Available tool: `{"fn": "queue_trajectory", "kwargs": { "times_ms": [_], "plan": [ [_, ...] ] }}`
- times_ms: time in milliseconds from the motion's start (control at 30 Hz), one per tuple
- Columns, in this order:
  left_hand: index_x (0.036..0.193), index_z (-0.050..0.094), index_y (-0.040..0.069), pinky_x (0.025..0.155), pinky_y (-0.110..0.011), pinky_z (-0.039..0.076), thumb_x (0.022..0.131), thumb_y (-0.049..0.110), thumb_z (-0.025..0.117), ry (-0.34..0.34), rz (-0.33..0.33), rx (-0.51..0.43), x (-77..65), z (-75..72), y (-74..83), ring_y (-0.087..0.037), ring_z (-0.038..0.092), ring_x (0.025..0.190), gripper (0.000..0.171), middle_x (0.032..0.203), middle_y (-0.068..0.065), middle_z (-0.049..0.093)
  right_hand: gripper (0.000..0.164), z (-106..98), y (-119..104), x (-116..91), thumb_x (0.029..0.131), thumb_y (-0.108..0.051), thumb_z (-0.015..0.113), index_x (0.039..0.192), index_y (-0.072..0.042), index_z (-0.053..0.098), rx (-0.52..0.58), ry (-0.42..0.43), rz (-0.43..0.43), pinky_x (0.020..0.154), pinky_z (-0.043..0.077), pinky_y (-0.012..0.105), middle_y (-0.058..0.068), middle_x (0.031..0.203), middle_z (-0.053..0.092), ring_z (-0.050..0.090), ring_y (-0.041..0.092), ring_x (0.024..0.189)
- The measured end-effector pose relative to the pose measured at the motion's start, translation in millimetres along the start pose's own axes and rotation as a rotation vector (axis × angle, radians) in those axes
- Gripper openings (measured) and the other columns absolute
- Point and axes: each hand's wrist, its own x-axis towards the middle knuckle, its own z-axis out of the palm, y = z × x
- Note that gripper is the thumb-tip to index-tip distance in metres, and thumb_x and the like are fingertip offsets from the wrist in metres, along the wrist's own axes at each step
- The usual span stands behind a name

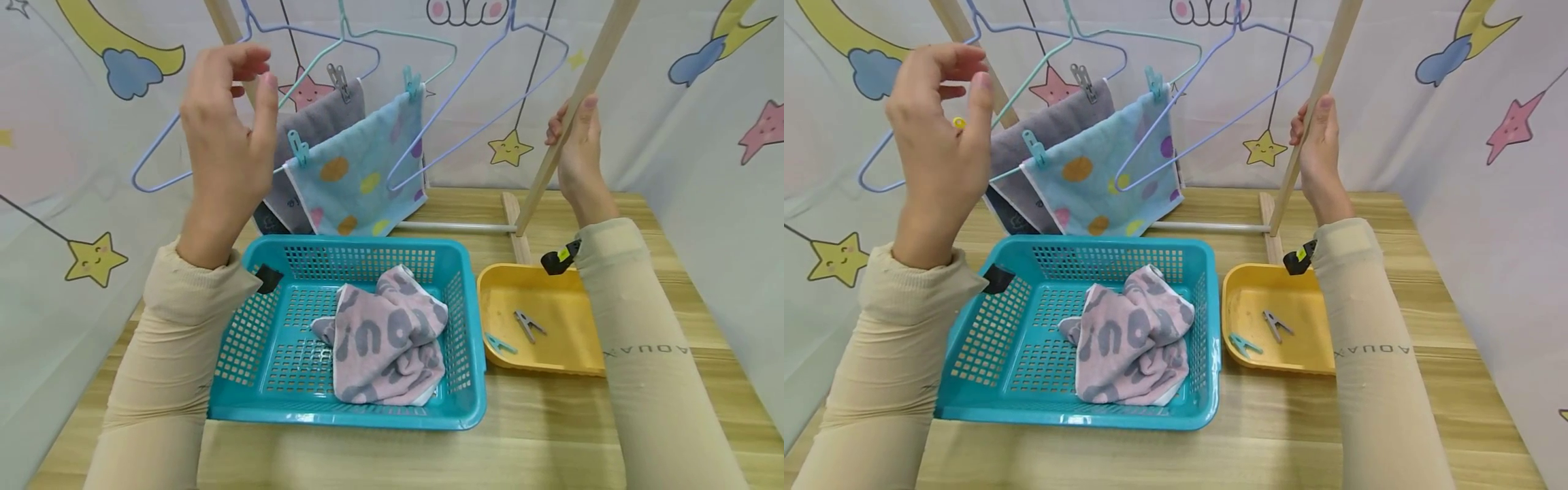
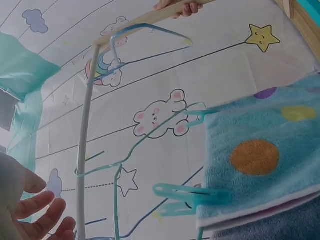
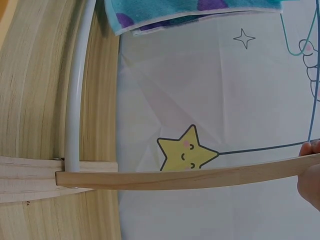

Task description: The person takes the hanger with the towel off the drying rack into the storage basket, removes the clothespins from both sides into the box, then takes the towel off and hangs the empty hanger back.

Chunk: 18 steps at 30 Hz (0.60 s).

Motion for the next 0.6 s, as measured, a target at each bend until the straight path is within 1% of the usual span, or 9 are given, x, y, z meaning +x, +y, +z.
{"fn": "queue_trajectory", "kwargs": {
  "times_ms": [133,200,433,600],
  "plan": [
    [0.115,0.055,0.011,0.086,-0.021,0.037,0.094,0.027,0.039,-0.011,-0.119,0.012,-2.9,-0.8,-7.0,-0.013,0.049,0.100,0.031,0.109,-0.006,0.056,0.040,-0.2,-0.1,-0.2,0.094,-0.042,0.017,0.089,-0.010,0.040,0.003,-0.004,0.002,0.067,0.036,0.023,0.003,0.067,0.035,0.035,0.015,0.063],
    [0.117,0.054,0.011,0.087,-0.022,0.038,0.094,0.028,0.039,-0.031,-0.162,0.027,-5.0,-1.6,-10.9,-0.013,0.049,0.101,0.032,0.110,-0.006,0.055,0.040,0.1,-0.4,0.0,0.094,-0.041,0.017,0.089,-0.010,0.040,0.007,-0.002,0.000,0.067,0.036,0.024,0.003,0.067,0.035,0.035,0.015,0.062],
    [0.123,0.050,0.013,0.085,-0.027,0.042,0.091,0.038,0.043,-0.138,-0.253,0.100,-13.5,-3.4,-26.4,-0.016,0.052,0.101,0.042,0.112,-0.006,0.056,0.039,0.1,-2.0,-0.5,0.093,-0.043,0.017,0.090,-0.011,0.040,-0.003,-0.005,0.013,0.068,0.036,0.023,0.002,0.068,0.035,0.035,0.015,0.064],
    [0.124,0.049,0.016,0.082,-0.029,0.044,0.091,0.042,0.042,-0.224,-0.331,0.104,-20.5,-4.4,-35.6,-0.016,0.053,0.097,0.042,0.112,-0.006,0.057,0.039,1.0,-1.4,-1.0,0.094,-0.040,0.016,0.089,-0.009,0.040,0.014,-0.010,-0.005,0.066,0.036,0.023,0.003,0.067,0.035,0.035,0.015,0.063]
  ]
}}
